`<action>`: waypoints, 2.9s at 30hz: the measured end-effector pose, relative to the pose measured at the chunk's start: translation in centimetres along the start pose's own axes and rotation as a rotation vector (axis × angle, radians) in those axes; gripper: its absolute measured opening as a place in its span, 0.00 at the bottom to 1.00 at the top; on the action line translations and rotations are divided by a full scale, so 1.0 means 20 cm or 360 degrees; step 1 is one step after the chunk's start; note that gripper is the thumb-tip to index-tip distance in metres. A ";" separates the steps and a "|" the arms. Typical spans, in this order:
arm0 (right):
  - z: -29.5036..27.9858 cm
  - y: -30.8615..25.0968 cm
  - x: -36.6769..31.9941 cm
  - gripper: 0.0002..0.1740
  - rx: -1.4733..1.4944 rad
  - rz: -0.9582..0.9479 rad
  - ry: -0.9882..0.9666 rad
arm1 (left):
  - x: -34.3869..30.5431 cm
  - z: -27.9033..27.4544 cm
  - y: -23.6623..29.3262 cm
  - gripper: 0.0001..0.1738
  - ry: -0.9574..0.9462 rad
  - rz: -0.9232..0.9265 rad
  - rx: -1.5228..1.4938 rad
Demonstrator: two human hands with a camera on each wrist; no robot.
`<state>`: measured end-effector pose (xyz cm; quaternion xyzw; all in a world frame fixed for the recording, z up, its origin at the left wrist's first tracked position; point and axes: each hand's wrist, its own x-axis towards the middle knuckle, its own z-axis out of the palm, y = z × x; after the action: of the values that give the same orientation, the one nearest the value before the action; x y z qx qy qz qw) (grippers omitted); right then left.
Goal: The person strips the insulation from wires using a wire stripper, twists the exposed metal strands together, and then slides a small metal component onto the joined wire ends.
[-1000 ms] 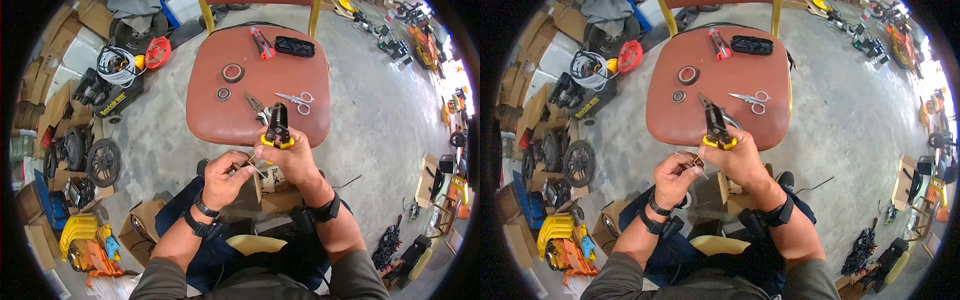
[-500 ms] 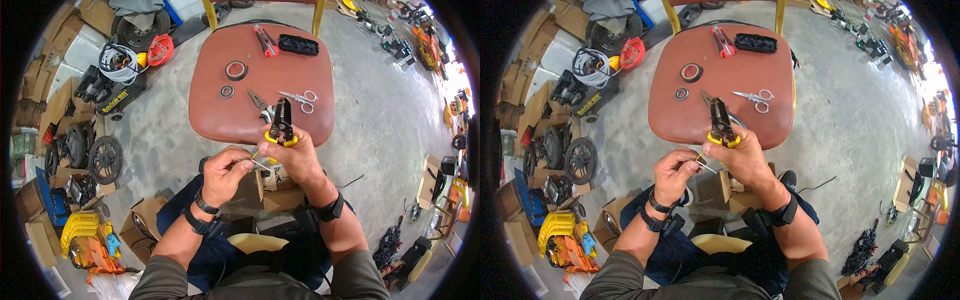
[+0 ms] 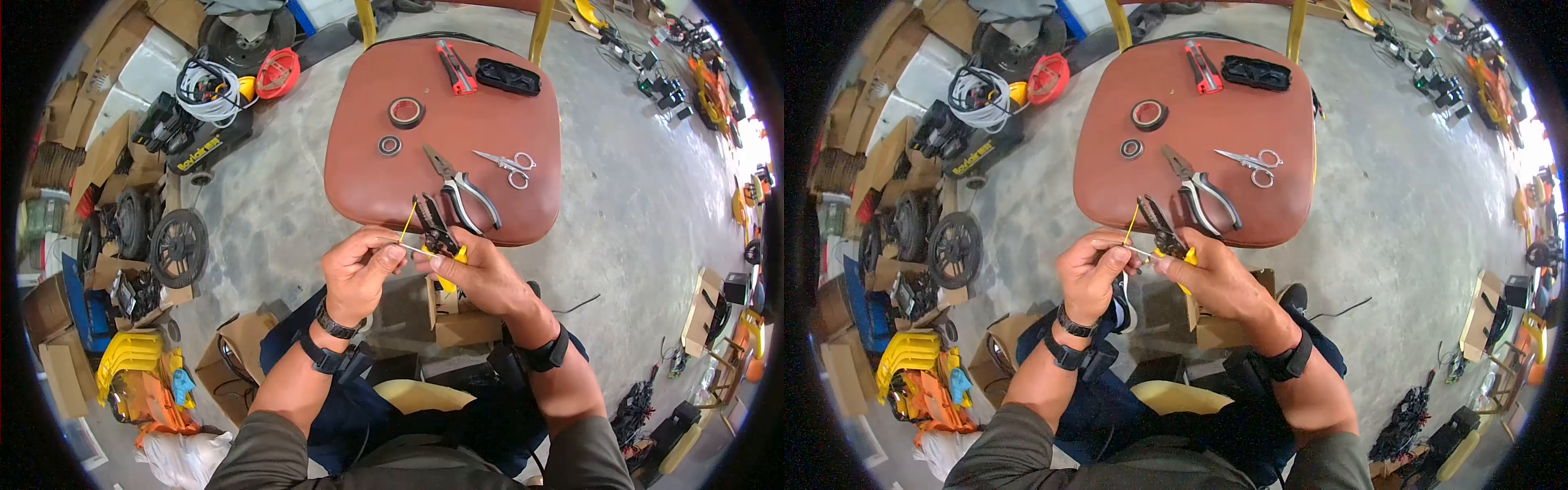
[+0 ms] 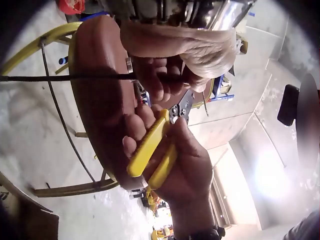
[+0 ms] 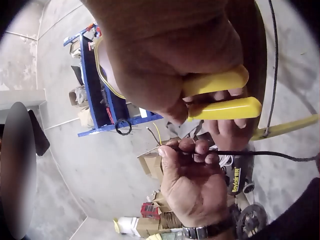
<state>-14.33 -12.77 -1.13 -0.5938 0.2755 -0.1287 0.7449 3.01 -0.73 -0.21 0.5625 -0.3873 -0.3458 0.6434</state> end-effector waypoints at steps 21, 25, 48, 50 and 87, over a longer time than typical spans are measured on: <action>-0.01 -0.11 -0.04 0.18 -0.0474 0.0044 -0.0096 | 0.01 0.00 -0.01 0.07 0.0065 -0.0109 -0.0020; -0.01 -0.16 -0.06 0.17 -0.0611 0.0153 -0.0089 | 0.01 0.00 -0.01 0.06 0.0065 -0.0110 -0.0034; 0.00 -0.07 -0.08 0.28 -0.0951 -0.0524 0.0102 | 0.02 0.00 -0.01 0.07 -0.0016 -0.0091 -0.0023; 0.01 -0.09 -0.09 0.29 -0.1065 -0.0538 0.0140 | 0.02 -0.01 -0.01 0.07 -0.0034 -0.0030 0.0057; 0.00 -0.10 -0.14 0.30 -0.1868 -0.0971 0.0291 | 0.01 -0.03 0.01 0.13 -0.0391 0.0301 0.0193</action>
<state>-16.28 -11.80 1.58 -0.9387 0.1815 -0.2124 0.2020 3.71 -0.57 -0.08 0.5149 -0.5344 -0.3259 0.5857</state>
